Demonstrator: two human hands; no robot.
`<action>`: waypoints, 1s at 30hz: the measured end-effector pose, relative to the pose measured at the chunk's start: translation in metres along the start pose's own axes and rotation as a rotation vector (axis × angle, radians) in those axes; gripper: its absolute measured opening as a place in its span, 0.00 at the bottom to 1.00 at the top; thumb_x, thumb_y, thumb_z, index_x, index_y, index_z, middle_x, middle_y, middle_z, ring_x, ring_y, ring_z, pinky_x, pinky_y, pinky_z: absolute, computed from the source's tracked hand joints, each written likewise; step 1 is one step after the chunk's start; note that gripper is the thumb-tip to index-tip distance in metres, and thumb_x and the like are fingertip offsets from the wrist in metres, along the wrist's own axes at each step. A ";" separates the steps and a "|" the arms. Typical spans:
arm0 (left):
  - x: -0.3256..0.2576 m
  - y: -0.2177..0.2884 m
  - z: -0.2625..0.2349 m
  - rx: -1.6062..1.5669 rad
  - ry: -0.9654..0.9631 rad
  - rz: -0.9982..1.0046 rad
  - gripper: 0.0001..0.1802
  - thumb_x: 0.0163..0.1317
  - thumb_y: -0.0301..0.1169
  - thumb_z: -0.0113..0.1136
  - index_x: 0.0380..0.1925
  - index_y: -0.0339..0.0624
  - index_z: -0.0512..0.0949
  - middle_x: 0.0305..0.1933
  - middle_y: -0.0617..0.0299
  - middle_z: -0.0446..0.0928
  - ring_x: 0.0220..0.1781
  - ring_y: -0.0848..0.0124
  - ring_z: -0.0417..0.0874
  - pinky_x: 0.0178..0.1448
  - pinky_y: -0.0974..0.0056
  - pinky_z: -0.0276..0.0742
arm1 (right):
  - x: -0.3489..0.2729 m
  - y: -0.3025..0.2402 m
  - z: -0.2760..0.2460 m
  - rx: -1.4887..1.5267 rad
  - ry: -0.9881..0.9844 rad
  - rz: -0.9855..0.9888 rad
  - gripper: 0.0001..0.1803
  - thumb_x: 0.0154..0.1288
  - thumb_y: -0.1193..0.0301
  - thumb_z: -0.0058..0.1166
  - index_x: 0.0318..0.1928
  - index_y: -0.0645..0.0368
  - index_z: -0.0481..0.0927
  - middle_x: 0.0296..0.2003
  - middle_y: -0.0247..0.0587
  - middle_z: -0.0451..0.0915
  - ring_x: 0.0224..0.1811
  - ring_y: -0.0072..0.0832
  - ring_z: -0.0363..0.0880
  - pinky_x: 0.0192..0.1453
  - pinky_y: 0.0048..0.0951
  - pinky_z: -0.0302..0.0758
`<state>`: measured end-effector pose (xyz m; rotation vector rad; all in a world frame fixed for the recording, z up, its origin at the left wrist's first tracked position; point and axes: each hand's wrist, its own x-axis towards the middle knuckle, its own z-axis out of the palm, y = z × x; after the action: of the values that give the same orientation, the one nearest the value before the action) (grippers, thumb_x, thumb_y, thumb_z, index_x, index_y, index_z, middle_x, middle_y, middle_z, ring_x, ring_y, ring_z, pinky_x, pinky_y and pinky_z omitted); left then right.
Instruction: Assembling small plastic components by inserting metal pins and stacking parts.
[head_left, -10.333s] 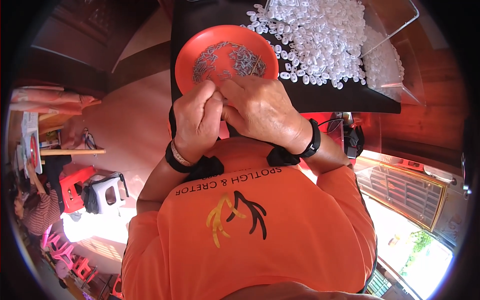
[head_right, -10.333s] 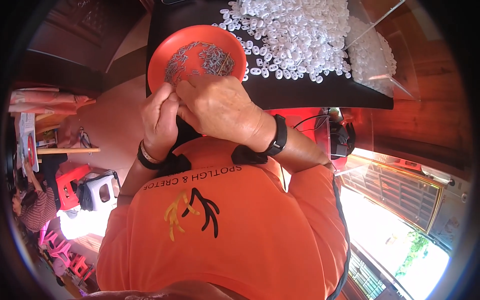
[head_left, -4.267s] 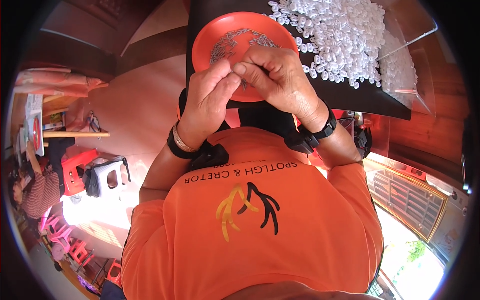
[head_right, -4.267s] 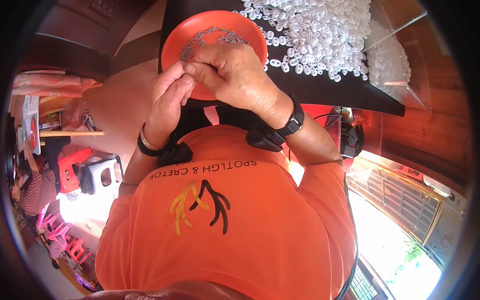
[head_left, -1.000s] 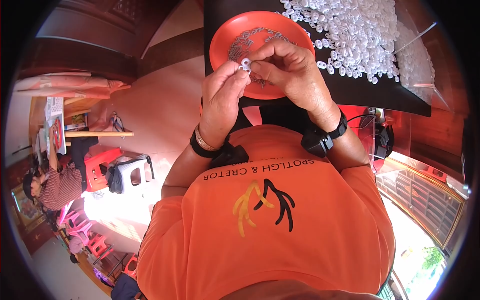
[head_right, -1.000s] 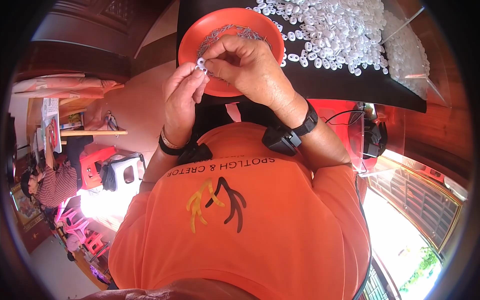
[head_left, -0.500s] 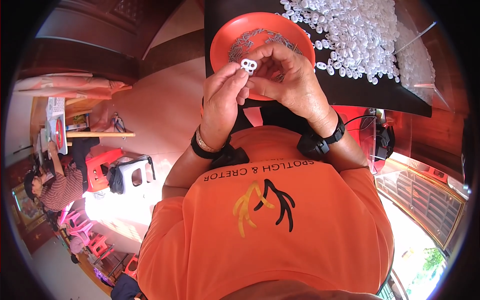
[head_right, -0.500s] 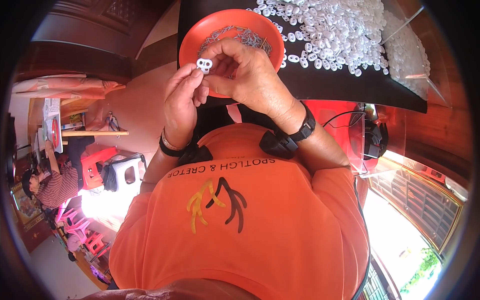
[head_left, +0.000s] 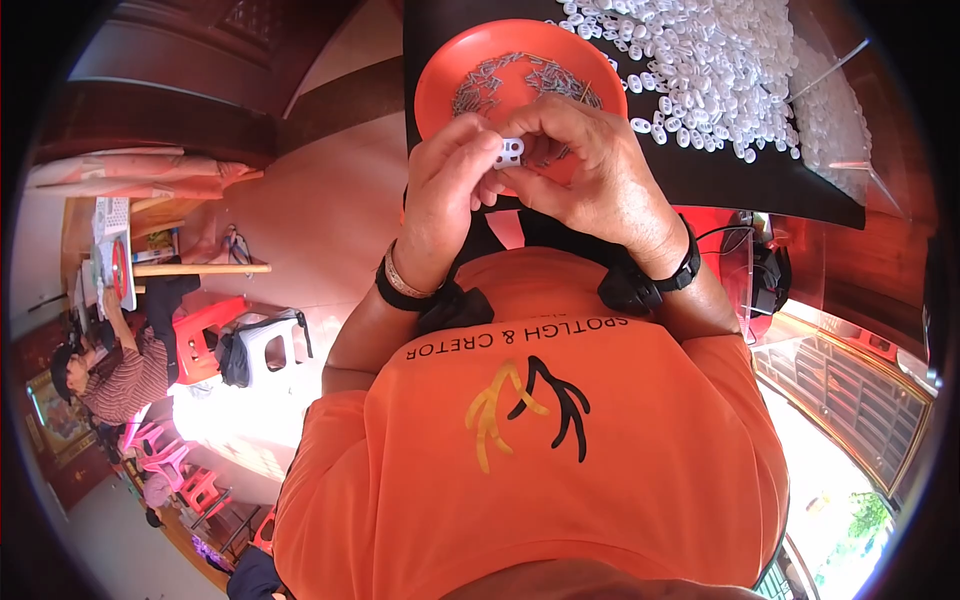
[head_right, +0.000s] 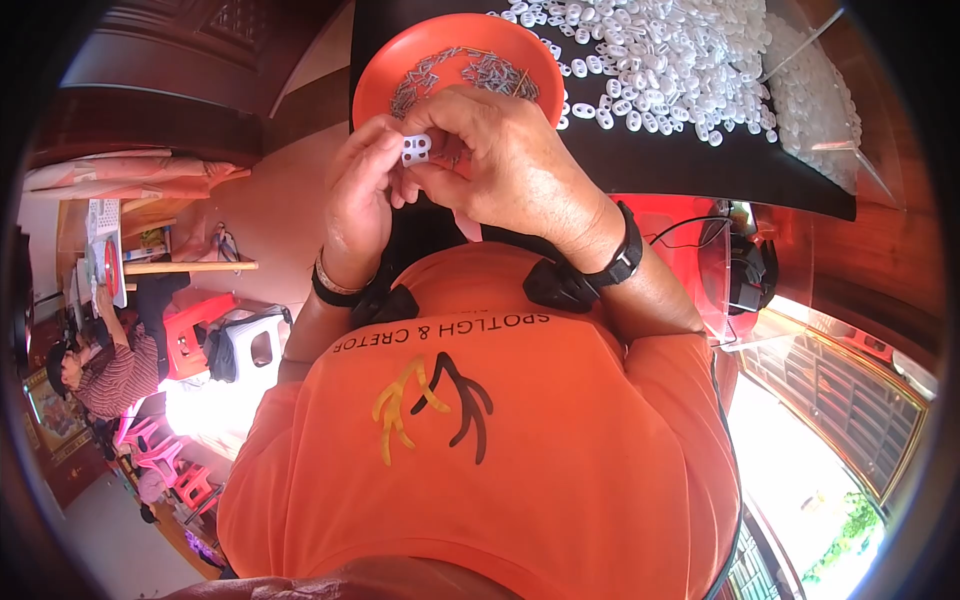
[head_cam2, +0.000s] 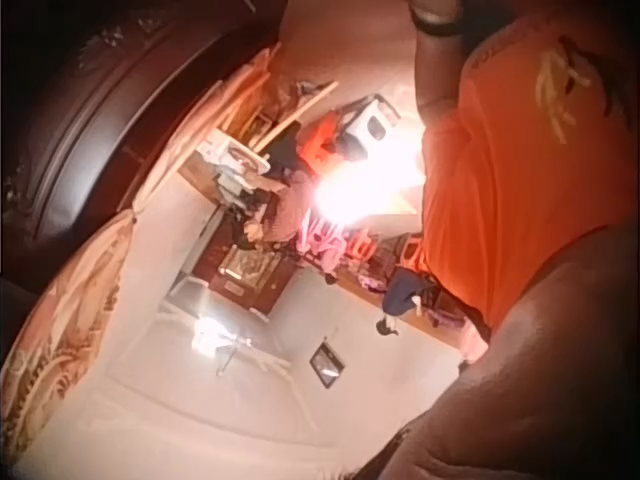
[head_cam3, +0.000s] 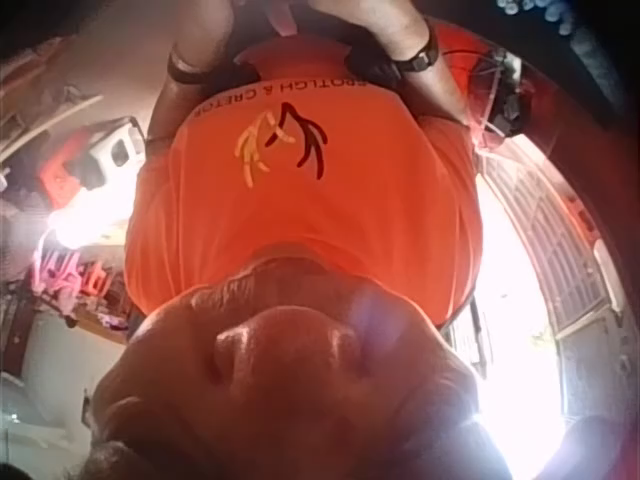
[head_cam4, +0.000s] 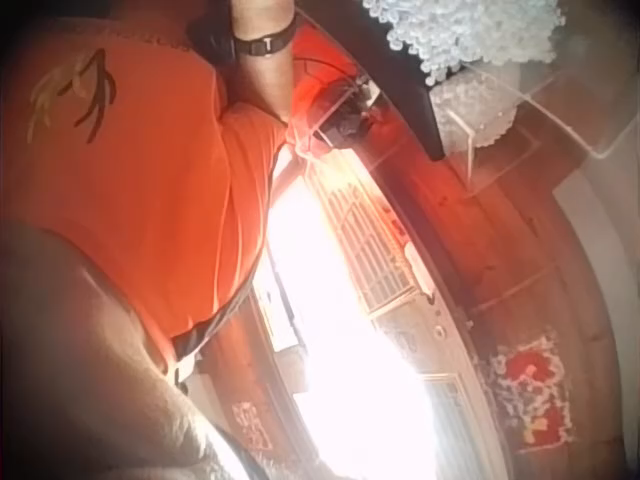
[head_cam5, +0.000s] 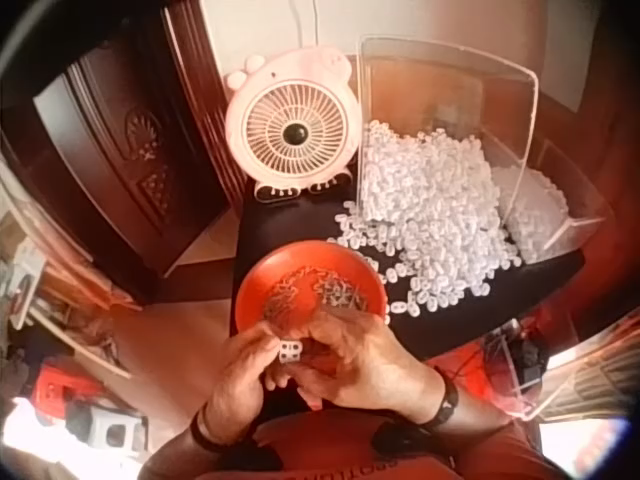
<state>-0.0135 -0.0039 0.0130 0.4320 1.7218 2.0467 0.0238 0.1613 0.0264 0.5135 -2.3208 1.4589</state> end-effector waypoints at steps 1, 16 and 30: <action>0.000 0.001 0.001 0.043 0.000 0.021 0.15 0.64 0.37 0.50 0.26 0.37 0.73 0.22 0.67 0.71 0.22 0.82 0.65 0.26 0.76 0.59 | 0.000 0.000 0.000 -0.020 -0.005 -0.009 0.14 0.47 0.78 0.63 0.37 0.61 0.77 0.29 0.39 0.79 0.29 0.30 0.82 0.32 0.27 0.78; -0.002 0.000 0.005 -0.042 0.077 0.020 0.14 0.64 0.35 0.50 0.24 0.37 0.72 0.21 0.67 0.70 0.21 0.81 0.65 0.26 0.75 0.60 | -0.001 0.001 0.010 -0.135 0.069 -0.078 0.10 0.53 0.74 0.62 0.36 0.62 0.77 0.24 0.37 0.79 0.17 0.27 0.78 0.24 0.26 0.74; -0.003 -0.007 0.009 0.071 0.122 0.082 0.14 0.66 0.34 0.44 0.29 0.34 0.74 0.19 0.65 0.72 0.16 0.81 0.66 0.20 0.76 0.56 | -0.004 0.007 0.010 -0.138 0.111 -0.165 0.10 0.51 0.74 0.65 0.35 0.57 0.78 0.25 0.37 0.79 0.26 0.34 0.81 0.28 0.28 0.76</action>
<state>-0.0053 0.0035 0.0078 0.4135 1.8823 2.1133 0.0229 0.1552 0.0151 0.5564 -2.2158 1.2106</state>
